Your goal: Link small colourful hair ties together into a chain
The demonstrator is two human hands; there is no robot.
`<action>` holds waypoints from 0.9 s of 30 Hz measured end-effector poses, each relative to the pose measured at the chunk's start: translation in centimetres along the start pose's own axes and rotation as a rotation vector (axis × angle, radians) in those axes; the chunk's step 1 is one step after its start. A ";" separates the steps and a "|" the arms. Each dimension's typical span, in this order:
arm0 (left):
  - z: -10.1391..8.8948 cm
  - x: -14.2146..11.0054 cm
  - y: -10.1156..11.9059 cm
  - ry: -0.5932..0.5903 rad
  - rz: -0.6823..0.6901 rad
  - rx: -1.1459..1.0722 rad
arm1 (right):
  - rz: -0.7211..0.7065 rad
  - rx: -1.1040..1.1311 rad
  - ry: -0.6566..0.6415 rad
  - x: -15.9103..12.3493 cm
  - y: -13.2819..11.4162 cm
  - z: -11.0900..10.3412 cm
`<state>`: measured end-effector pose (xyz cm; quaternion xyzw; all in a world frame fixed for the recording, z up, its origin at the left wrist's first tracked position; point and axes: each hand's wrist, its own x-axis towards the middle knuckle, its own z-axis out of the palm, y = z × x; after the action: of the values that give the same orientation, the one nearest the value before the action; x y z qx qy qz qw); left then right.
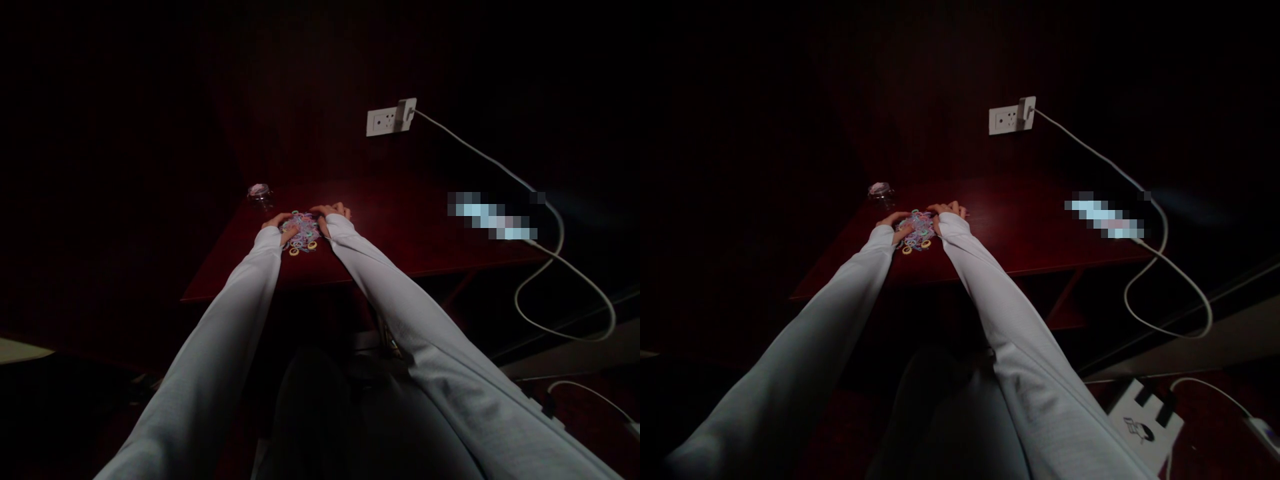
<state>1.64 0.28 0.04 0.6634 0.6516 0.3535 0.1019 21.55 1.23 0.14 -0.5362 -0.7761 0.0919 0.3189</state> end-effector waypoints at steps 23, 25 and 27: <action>-0.5 -0.2 0.4 0.222 -0.065 -0.100 | 0.043 0.087 0.074 0.6 1.1 0.9; -0.5 -0.1 0.5 0.233 -0.078 -0.114 | 0.039 0.099 0.064 0.6 1.1 0.8; -0.5 -0.1 0.5 0.243 -0.100 -0.122 | 0.042 0.100 0.043 0.6 1.0 0.6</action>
<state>1.79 0.00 0.68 0.5749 0.6687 0.4648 0.0800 21.79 2.32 -0.58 -0.5376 -0.7521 0.1257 0.3599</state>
